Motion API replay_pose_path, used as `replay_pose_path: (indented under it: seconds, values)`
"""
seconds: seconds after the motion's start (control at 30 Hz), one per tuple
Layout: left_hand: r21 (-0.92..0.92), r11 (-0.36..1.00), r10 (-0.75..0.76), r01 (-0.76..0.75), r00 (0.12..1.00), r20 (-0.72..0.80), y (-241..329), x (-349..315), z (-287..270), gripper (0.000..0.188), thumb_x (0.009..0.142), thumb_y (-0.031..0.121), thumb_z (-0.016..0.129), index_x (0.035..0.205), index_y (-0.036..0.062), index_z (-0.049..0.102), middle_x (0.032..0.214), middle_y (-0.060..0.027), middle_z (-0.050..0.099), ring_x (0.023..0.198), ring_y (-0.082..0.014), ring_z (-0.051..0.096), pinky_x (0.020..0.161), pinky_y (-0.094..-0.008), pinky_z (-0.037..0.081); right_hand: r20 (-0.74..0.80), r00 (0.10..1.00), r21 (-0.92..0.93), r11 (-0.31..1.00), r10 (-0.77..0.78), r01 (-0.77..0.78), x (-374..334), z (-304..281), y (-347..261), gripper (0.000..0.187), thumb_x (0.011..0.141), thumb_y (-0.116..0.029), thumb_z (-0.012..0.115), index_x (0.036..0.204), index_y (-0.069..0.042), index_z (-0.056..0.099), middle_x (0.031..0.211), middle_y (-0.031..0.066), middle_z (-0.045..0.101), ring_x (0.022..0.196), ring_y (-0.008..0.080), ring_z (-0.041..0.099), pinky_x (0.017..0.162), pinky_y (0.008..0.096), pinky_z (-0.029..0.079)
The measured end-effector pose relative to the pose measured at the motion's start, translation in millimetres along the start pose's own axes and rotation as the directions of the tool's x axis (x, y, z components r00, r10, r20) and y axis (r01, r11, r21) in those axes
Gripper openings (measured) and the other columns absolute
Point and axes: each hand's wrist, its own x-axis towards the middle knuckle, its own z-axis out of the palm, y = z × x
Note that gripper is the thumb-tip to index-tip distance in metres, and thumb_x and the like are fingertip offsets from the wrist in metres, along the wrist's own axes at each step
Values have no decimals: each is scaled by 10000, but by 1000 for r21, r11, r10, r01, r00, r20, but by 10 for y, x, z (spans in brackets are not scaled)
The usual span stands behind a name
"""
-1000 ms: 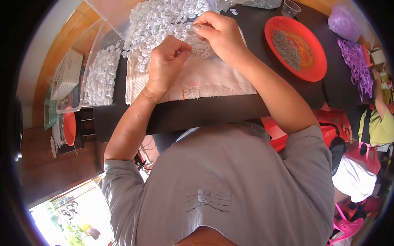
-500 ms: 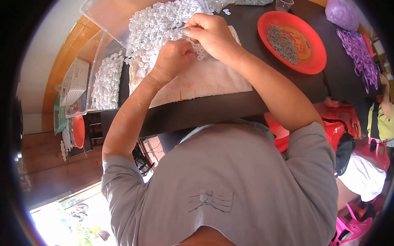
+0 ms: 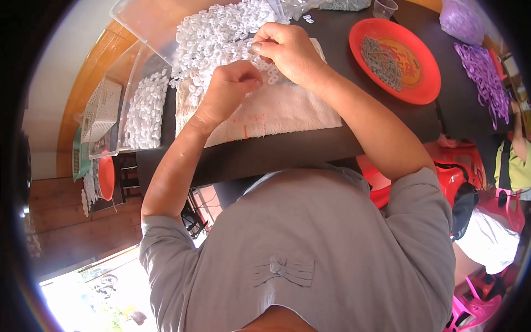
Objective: Assembling small white plastic components by manually inserting metal pieces.
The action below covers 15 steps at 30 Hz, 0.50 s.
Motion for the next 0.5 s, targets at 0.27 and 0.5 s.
replay_pose_path:
  seconds: [0.27,0.5]
  values:
    - [-905,358,-467,229,883,39,143,-54,-146,116,864,41,630,939,-46,618,761,-121,645,575,-157,590,443,-264,426,-5,988,-294,945,-155,147,-49,119,-16,86,896,-71,593,888,8,557,754,12,577,690,78,508,627,239,429]
    - [-939,296,-492,178,870,10,112,-112,-51,117,868,27,618,956,-44,590,786,-140,648,594,-177,605,456,-264,439,27,949,-336,891,-314,304,-87,180,12,51,888,-27,580,884,6,541,736,51,586,658,110,519,607,264,430]
